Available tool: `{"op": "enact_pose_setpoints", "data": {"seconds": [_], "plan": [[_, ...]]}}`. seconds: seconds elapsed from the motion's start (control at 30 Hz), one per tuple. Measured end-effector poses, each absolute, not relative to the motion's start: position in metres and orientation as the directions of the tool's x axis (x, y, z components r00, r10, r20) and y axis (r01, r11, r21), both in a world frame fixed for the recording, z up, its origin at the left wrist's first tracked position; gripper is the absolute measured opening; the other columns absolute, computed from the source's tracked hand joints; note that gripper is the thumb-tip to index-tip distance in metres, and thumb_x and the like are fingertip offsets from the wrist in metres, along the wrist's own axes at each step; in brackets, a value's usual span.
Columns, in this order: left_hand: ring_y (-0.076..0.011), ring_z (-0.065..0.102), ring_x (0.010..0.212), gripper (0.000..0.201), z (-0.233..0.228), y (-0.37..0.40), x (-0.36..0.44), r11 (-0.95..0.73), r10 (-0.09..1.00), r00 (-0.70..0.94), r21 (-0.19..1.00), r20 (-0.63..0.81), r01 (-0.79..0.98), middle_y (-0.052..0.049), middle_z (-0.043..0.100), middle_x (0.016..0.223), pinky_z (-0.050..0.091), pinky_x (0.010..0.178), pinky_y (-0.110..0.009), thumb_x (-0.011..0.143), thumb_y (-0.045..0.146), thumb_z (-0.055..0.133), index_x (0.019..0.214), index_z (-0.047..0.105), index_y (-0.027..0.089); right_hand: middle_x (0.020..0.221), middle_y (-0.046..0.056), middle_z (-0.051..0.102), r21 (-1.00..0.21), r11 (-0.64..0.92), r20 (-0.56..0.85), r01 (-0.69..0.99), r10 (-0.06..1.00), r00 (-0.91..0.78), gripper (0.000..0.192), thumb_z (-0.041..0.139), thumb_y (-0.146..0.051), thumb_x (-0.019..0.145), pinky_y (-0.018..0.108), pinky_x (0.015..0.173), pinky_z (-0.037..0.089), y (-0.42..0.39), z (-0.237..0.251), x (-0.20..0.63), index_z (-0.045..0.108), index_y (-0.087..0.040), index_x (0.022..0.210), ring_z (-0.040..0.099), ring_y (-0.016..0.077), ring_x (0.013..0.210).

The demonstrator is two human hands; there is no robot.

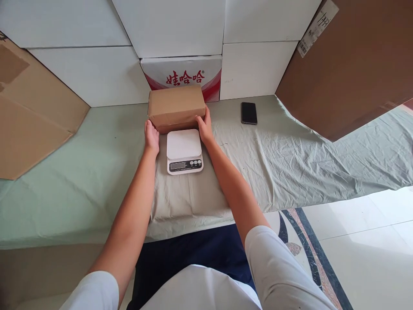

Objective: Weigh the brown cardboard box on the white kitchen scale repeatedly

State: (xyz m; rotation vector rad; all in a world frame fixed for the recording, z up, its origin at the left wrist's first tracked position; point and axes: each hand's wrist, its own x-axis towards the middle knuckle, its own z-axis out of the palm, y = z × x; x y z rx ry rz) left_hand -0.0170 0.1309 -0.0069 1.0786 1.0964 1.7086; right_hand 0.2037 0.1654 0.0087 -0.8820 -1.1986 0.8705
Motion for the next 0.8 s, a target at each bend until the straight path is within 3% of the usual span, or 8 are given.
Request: {"op": "enact_pose_setpoints", "data": {"seconds": [0.2,0.33,0.47,0.63,0.8], "plan": [[-0.0259,0.045,0.154,0.087,-0.007,0.141,-0.018,-0.275,0.937,-0.269,0.945,0.222,-0.18,-0.015,0.052,0.16,0.037,0.126,-0.04,0.079,0.087,0.054,0.137,0.058,0.023,0.157,0.004,0.053,-0.935,0.336,0.315,-0.114,0.934,0.17,0.079,0.058,-0.064,0.079,0.051,0.132,0.033,0.171,0.003,0.205,0.043,-0.028,0.148,0.048,0.0279,0.147],[-0.0232,0.025,0.164,0.085,-0.005,0.144,-0.041,-0.238,0.923,-0.341,0.961,0.177,-0.144,-0.011,0.033,0.173,0.024,0.132,-0.039,0.087,0.081,0.047,0.152,0.047,0.026,0.171,0.005,0.035,-0.932,0.315,0.247,-0.181,0.915,0.318,0.087,0.056,-0.063,0.081,0.053,0.135,0.026,0.175,0.0,0.217,0.033,-0.027,0.156,0.027,0.0285,0.164],[-0.0195,0.009,0.166,0.083,-0.003,0.141,-0.067,-0.255,0.909,-0.375,0.954,0.181,-0.158,-0.007,0.015,0.179,0.013,0.135,-0.039,0.094,0.077,0.033,0.16,0.036,0.027,0.169,0.01,0.037,-0.928,0.33,0.233,-0.175,0.878,0.418,0.088,0.051,-0.066,0.082,0.055,0.134,0.029,0.18,-0.003,0.237,0.032,-0.024,0.157,0.023,0.0307,0.166],[-0.0202,0.01,0.166,0.079,-0.002,0.136,-0.071,-0.237,0.909,-0.387,0.955,0.154,-0.176,-0.006,0.015,0.179,0.013,0.136,-0.041,0.096,0.075,0.026,0.16,0.036,0.029,0.173,0.007,0.031,-0.929,0.302,0.191,-0.214,0.887,0.42,0.083,0.054,-0.057,0.08,0.053,0.135,0.026,0.178,-0.004,0.239,0.032,-0.028,0.154,0.026,0.0255,0.166],[-0.019,0.018,0.165,0.083,0.0,0.135,-0.062,-0.213,0.909,-0.398,0.958,0.123,-0.19,-0.012,0.019,0.178,0.015,0.135,-0.037,0.097,0.072,0.025,0.162,0.033,0.021,0.171,0.011,0.034,-0.937,0.287,0.192,-0.2,0.9,0.391,0.082,0.053,-0.054,0.078,0.052,0.134,0.028,0.176,-0.003,0.235,0.034,-0.024,0.152,0.029,0.0261,0.164]]}}
